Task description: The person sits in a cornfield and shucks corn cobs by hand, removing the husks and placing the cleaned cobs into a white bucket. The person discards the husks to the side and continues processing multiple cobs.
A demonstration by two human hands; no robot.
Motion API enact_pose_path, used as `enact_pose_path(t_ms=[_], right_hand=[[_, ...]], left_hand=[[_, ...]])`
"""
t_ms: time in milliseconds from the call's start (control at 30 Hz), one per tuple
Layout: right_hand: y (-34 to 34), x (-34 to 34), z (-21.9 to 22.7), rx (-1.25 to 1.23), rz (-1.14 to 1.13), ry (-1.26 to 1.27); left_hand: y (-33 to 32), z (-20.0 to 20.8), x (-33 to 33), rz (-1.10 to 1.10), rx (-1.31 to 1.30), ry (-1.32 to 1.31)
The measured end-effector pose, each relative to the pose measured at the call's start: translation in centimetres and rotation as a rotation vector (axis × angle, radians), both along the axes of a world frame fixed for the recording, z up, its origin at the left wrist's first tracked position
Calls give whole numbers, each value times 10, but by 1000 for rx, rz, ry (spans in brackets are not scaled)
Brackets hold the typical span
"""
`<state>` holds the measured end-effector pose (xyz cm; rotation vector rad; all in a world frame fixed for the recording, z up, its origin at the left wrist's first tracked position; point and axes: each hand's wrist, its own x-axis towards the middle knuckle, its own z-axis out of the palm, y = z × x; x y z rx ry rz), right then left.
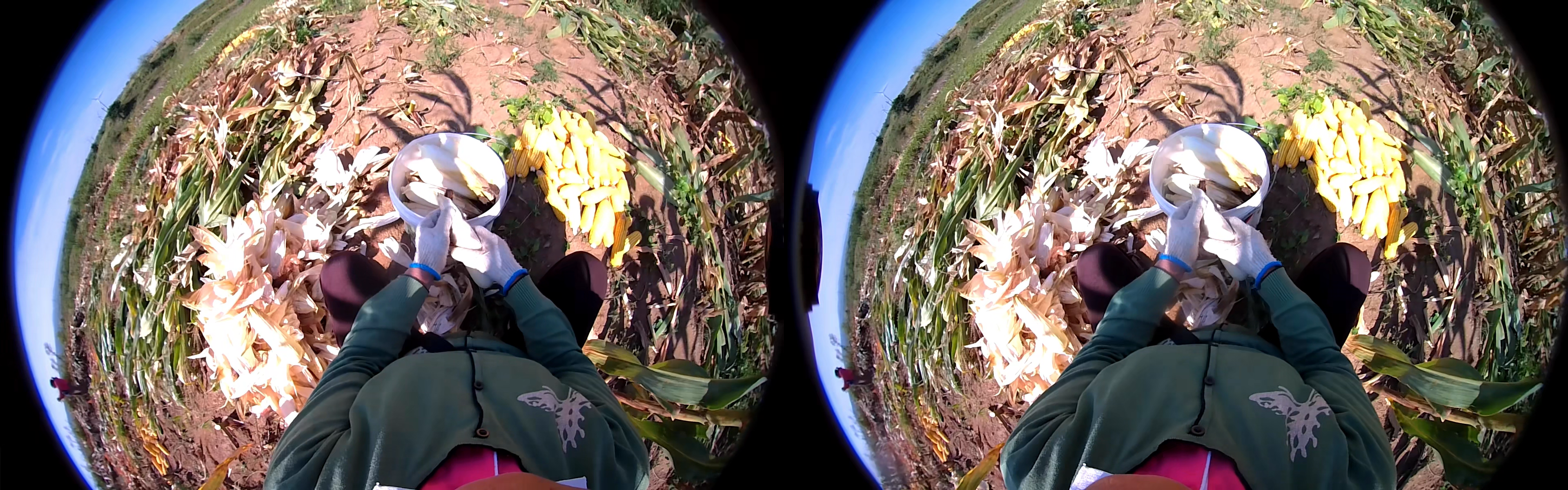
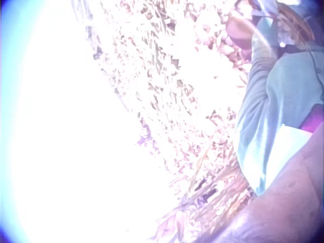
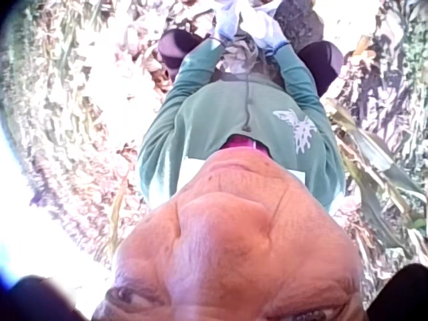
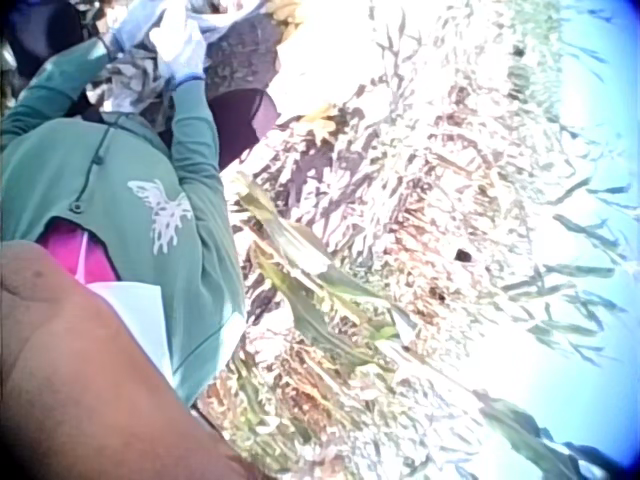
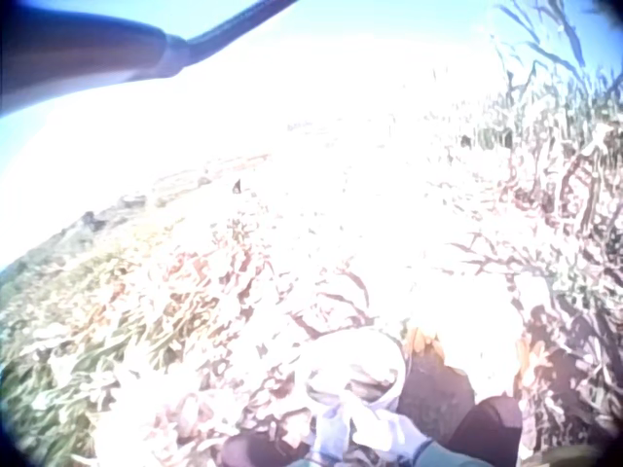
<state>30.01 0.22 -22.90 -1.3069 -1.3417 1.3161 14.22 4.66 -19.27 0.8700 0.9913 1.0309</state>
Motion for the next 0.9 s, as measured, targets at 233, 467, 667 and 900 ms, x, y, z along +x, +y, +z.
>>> enact_pose_path(t_ms=[233,467,667,900], right_hand=[[-16,-13,36,-120,176,-182],[-8,-10,12,-234,-11,423],[-14,-18,-2,189,-105,-361],[-27,-38,50,114,-183,-596]], left_hand=[[7,-13,-9,176,-56,-429],[13,-11,-10,8,-21,-269],[20,-19,-19,-8,165,118],[18,-46,-18,62,-40,83]])
